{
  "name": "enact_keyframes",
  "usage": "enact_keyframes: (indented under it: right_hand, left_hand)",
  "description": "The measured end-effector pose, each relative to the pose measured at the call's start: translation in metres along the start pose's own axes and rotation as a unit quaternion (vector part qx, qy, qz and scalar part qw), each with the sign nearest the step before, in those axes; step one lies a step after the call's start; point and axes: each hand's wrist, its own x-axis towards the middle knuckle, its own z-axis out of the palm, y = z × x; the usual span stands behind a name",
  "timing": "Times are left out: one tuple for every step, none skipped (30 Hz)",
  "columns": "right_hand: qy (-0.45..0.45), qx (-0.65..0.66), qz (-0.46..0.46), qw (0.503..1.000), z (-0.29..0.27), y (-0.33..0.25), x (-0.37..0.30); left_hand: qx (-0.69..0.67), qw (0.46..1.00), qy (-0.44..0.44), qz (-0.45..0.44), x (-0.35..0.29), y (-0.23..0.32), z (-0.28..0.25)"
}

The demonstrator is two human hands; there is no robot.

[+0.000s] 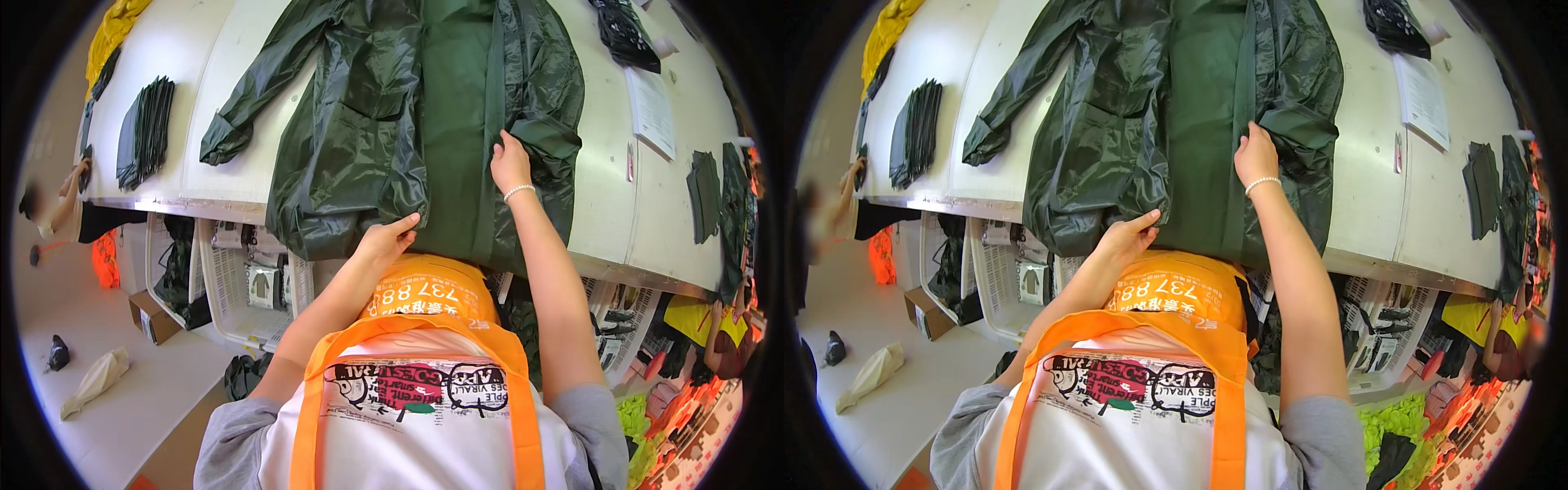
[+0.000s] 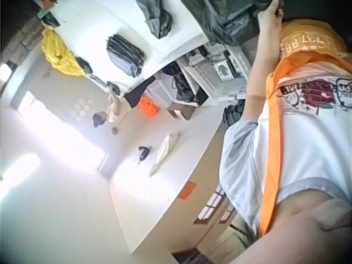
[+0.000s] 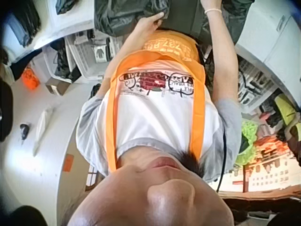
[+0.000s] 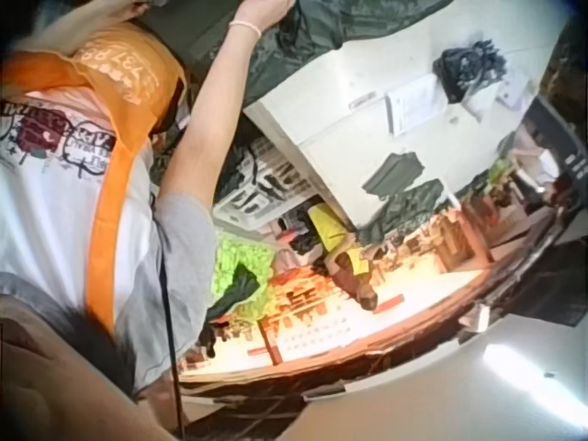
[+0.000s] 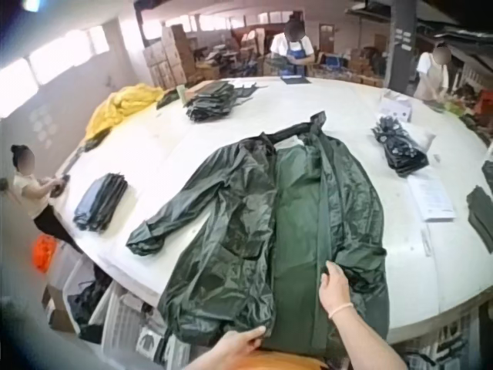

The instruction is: The person unfolds a dark green jacket from a basket, lays it on a table, and uses a small blade to cut away plastic ties and tags. They then fold the jacket neatly and place it on a stack of similar jackets.

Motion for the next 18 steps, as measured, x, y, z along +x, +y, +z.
enact_keyframes:
  right_hand:
    - [-0.037,-0.037,0.019,0.998,-0.004,0.009,0.005]
    - [-0.074,-0.076,0.040,0.994,-0.007,0.016,0.011]
    - [-0.106,-0.140,0.076,0.982,-0.027,0.006,0.012]
    - [-0.122,-0.140,0.110,0.976,-0.046,0.002,0.014]
    - [-0.040,-0.061,0.097,0.993,-0.057,0.018,0.010]
    - [0.080,-0.022,0.023,0.996,-0.052,0.075,0.010]
    - [0.095,0.027,0.090,0.991,-0.066,0.085,0.007]
    - [0.023,0.107,0.250,0.962,-0.086,0.089,0.008]
    - [0.024,0.046,0.192,0.980,-0.086,0.097,0.005]
    - [0.024,-0.015,0.132,0.991,-0.084,0.102,0.003]
    - [0.016,-0.006,0.101,0.995,-0.071,0.082,0.004]
    - [0.008,0.000,0.071,0.997,-0.054,0.053,0.003]
    - [0.044,0.018,0.092,0.995,-0.030,0.038,0.003]
    - [0.103,-0.049,0.065,0.991,-0.003,0.059,0.006]
    - [0.072,-0.036,0.113,0.990,0.002,0.048,0.008]
    - [0.041,-0.024,0.160,0.986,0.007,0.036,0.009]
    - [-0.009,-0.023,0.158,0.987,0.007,0.035,0.016]
    - [-0.057,-0.023,0.158,0.985,0.006,0.036,0.020]
  left_hand:
    - [-0.027,1.000,-0.012,-0.010,-0.003,0.002,0.004]
    - [-0.052,0.998,-0.026,-0.022,-0.005,0.004,0.008]
    - [-0.076,0.995,-0.062,-0.033,-0.005,0.006,0.004]
    - [-0.088,0.994,-0.064,-0.023,-0.008,0.010,0.000]
    - [-0.099,0.993,-0.069,-0.015,-0.015,0.017,0.002]
    - [-0.107,0.991,-0.078,-0.011,-0.018,0.025,0.005]
    - [-0.150,0.984,-0.097,0.023,-0.010,0.031,-0.007]
    - [-0.173,0.979,-0.087,0.066,-0.009,0.041,-0.008]
    - [-0.219,0.969,-0.082,0.080,0.001,0.052,-0.012]
    - [-0.264,0.957,-0.078,0.095,0.013,0.062,-0.013]
    - [-0.281,0.952,-0.084,0.094,0.020,0.073,-0.010]
    - [-0.298,0.946,-0.091,0.091,0.026,0.082,-0.005]
    - [-0.300,0.943,-0.120,0.080,0.030,0.090,0.002]
    - [-0.318,0.931,-0.154,0.096,0.030,0.102,0.013]
    - [-0.338,0.916,-0.180,0.117,0.024,0.117,0.022]
    - [-0.358,0.900,-0.207,0.139,0.014,0.132,0.030]
    - [-0.347,0.878,-0.257,0.205,-0.003,0.152,0.038]
    - [-0.333,0.851,-0.305,0.268,-0.024,0.175,0.046]
